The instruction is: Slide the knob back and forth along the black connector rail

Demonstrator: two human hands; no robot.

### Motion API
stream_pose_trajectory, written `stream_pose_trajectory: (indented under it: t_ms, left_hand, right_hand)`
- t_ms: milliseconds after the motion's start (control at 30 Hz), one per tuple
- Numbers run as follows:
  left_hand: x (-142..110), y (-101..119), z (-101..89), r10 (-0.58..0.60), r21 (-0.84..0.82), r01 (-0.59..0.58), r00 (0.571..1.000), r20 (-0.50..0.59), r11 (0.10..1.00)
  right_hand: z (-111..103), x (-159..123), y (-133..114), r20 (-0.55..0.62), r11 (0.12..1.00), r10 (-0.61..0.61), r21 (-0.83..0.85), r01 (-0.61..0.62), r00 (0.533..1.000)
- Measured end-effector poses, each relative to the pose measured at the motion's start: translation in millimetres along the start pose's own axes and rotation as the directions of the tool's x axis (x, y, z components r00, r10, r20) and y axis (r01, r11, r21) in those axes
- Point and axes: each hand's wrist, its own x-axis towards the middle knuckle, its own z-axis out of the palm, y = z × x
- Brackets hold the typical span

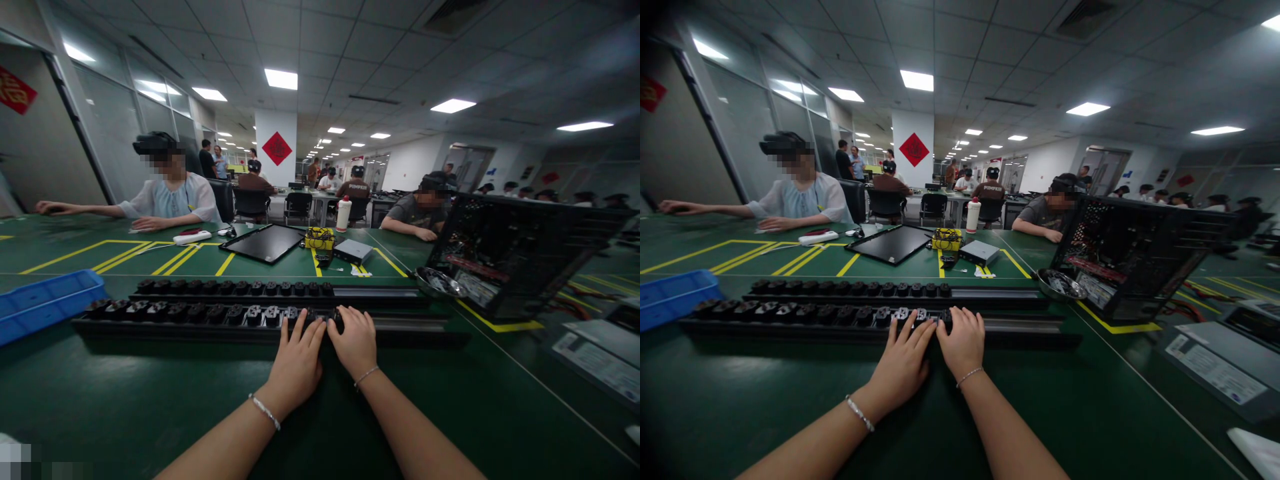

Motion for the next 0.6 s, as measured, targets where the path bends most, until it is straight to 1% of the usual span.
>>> stream_pose_trajectory:
  t_ms: [233,433,600]
  left_hand:
    - [-0.3,-0.5,1.3,0.002,-0.007,-0.002,1.0,-0.002,1.0]
    - [-0.9,-1.3,3.2,0.01,0.028,-0.01,1.0,-0.016,1.0]
    - [-0.7,-1.0,3.3,0.01,0.0,-0.01,1.0,-0.013,1.0]
  right_hand:
    - [-1.3,0.1,-1.2,0.002,1.0,0.005,0.001,-0.005,1.0]
    - [-2.1,0.1,-1.9,-0.002,1.0,0.002,-0.003,-0.002,1.0]
    - [-2.0,0.0,-1.9,-0.003,1.0,0.01,0.0,-0.01,1.0]
